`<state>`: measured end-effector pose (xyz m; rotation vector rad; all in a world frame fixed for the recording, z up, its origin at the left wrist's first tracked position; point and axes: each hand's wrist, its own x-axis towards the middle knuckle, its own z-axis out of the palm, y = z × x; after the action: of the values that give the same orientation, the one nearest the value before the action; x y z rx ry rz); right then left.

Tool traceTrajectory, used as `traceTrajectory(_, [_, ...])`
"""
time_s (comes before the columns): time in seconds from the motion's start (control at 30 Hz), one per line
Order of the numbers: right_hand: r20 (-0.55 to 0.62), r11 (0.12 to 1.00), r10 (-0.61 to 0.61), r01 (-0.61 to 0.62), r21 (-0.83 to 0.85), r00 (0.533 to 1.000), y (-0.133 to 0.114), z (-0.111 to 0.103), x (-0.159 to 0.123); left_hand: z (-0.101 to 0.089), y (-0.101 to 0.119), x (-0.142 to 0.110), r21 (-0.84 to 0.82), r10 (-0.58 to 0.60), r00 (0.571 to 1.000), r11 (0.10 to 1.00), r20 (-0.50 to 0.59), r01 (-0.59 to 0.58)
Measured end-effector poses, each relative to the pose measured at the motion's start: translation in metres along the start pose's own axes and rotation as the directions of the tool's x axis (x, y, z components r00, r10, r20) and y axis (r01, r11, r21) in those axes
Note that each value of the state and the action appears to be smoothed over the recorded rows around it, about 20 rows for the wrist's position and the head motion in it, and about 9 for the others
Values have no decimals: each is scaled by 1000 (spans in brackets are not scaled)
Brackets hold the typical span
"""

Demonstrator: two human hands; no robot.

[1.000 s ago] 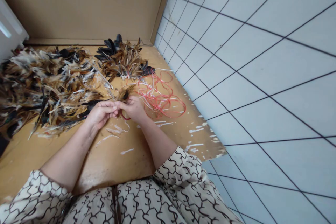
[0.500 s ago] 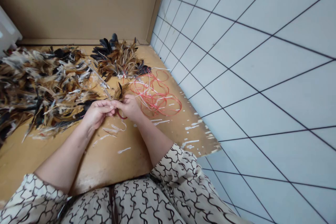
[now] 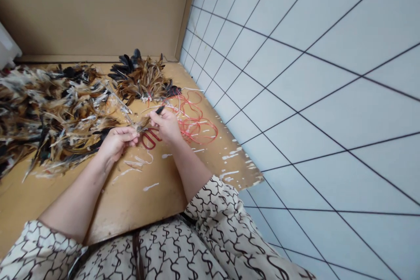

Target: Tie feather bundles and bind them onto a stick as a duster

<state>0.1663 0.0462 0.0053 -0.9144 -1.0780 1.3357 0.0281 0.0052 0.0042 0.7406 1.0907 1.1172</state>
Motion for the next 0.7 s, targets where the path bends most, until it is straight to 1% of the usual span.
traceTrajectory(0.1, [-156,994,-105,102,-28,982,-14,-15,6,1,6,-4,-57,-8,999,998,-52,5])
traceTrajectory(0.2, [-261,986,-163,150,-70,952,-26,-41,14,1,14,-7,-143,-1,995,990,-101,-13])
traceTrajectory(0.23, [-324,974,-200,151,-170,925,-29,-50,17,2,16,-7,-169,2,994,985,-113,-21])
traceTrajectory(0.3, [-418,912,-266,86,-401,869,-34,-67,23,3,20,-8,-204,16,992,978,-124,-41])
traceTrajectory(0.33, [-438,856,-280,15,-516,854,-35,-74,27,5,21,-9,-217,29,992,975,-125,-56])
traceTrajectory(0.37, [-456,779,-277,-81,-622,846,-36,-80,30,6,22,-9,-232,46,991,970,-124,-74])
traceTrajectory(0.4, [-466,683,-261,-179,-708,845,-36,-84,32,7,23,-10,-249,63,990,964,-123,-93])
traceTrajectory(0.47, [-471,470,-199,-338,-815,859,-34,-87,36,10,22,-12,-290,91,988,949,-121,-123])
traceTrajectory(0.5, [-470,382,-166,-383,-841,867,-32,-88,37,11,20,-14,-310,98,988,942,-120,-131])
traceTrajectory(0.53, [-466,324,-141,-405,-855,873,-30,-88,37,12,18,-15,-328,96,988,936,-117,-130])
traceTrajectory(0.57, [-462,295,-129,-411,-862,877,-27,-88,37,12,15,-16,-343,87,990,931,-114,-121])
traceTrajectory(0.6, [-460,291,-124,-411,-864,879,-24,-88,37,12,11,-17,-352,73,992,930,-104,-106])
traceTrajectory(0.63, [-459,307,-127,-405,-861,879,-22,-89,37,11,8,-17,-358,60,994,929,-96,-91])
traceTrajectory(0.7, [-460,379,-140,-382,-843,877,-19,-93,36,9,1,-16,-360,40,996,931,-83,-67])
